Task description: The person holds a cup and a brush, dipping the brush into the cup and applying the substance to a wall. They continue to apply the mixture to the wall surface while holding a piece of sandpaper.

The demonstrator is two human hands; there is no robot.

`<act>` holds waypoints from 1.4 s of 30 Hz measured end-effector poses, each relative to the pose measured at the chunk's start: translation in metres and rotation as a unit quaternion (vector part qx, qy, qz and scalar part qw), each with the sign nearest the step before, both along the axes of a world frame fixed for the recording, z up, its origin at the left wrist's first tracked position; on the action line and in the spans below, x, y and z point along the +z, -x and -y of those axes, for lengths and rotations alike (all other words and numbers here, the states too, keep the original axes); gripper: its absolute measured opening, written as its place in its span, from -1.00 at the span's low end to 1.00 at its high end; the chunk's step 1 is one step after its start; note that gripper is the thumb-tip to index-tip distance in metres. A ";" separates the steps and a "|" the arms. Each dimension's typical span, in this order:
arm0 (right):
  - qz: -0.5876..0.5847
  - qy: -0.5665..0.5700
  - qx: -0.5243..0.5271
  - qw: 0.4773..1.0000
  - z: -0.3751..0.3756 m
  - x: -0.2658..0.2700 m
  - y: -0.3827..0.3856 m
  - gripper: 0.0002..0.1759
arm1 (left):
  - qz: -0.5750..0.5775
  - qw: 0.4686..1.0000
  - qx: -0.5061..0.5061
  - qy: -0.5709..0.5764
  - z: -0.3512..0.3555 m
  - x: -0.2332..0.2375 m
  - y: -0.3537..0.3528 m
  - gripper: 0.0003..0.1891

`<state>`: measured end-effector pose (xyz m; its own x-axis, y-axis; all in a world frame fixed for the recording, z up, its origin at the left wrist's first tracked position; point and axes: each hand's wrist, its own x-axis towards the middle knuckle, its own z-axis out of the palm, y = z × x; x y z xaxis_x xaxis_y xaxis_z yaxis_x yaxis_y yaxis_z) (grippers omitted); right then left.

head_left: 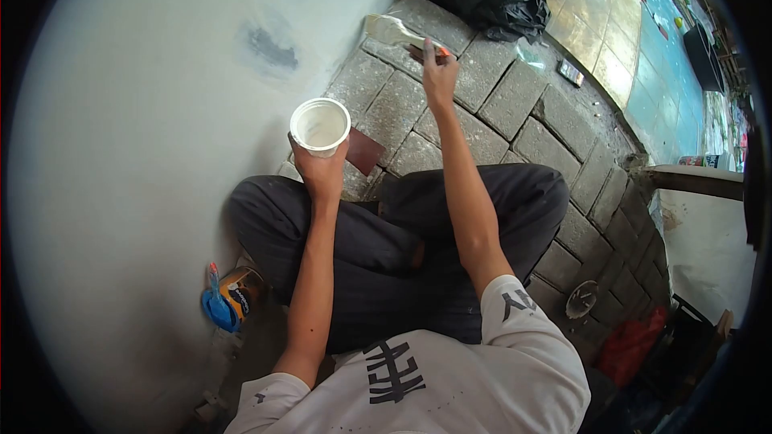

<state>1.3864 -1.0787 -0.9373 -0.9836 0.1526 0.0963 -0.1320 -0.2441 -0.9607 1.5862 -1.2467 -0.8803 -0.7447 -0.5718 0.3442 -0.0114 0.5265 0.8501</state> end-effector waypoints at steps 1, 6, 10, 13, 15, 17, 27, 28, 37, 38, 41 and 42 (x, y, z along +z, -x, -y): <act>-0.008 -0.012 0.000 1.000 0.004 0.000 -0.005 -0.54 | 0.000 1.000 -0.002 -0.003 -0.001 0.001 0.000 -0.35; -0.039 -0.018 -0.004 0.999 0.032 -0.011 -0.031 -0.66 | 0.005 1.000 0.001 0.001 -0.001 0.003 0.001 -0.35; -0.015 -0.037 0.107 0.993 0.040 -0.009 -0.082 -0.72 | 0.012 1.000 0.004 -0.014 -0.003 0.004 0.001 -0.34; -0.037 -0.061 0.153 0.986 0.041 -0.007 -0.106 -0.74 | 0.010 1.000 0.002 -0.020 -0.006 0.008 0.000 -0.34; -0.060 -0.094 0.173 0.979 0.040 -0.007 -0.105 -0.74 | 0.004 1.000 -0.003 -0.020 -0.006 0.009 0.000 -0.34; -0.079 0.024 0.160 0.984 0.039 -0.012 -0.087 -0.75 | -0.005 1.000 0.000 -0.027 -0.004 0.008 -0.001 -0.34; -0.148 -0.103 0.119 0.976 0.041 -0.020 -0.088 -0.69 | 0.016 1.000 0.000 0.010 -0.003 0.004 -0.002 -0.30; -0.148 -0.104 0.116 0.977 0.041 -0.013 -0.098 -0.69 | 0.014 1.000 0.002 -0.009 -0.004 0.005 -0.002 -0.30; -0.112 -0.166 0.064 0.978 0.014 0.006 -0.051 -0.70 | 0.010 1.000 -0.001 0.010 0.000 0.002 -0.006 -0.30; -0.112 -0.165 0.061 0.978 0.015 0.005 -0.051 -0.70 | 0.008 1.000 -0.005 0.011 0.000 0.001 -0.004 -0.30; -0.142 -0.115 0.028 0.983 0.026 -0.006 -0.058 -0.69 | 0.016 0.999 -0.002 0.029 -0.002 0.002 -0.002 -0.30; -0.133 -0.102 0.042 0.985 0.030 -0.006 -0.064 -0.69 | 0.017 0.999 -0.002 0.029 -0.002 0.001 -0.001 -0.30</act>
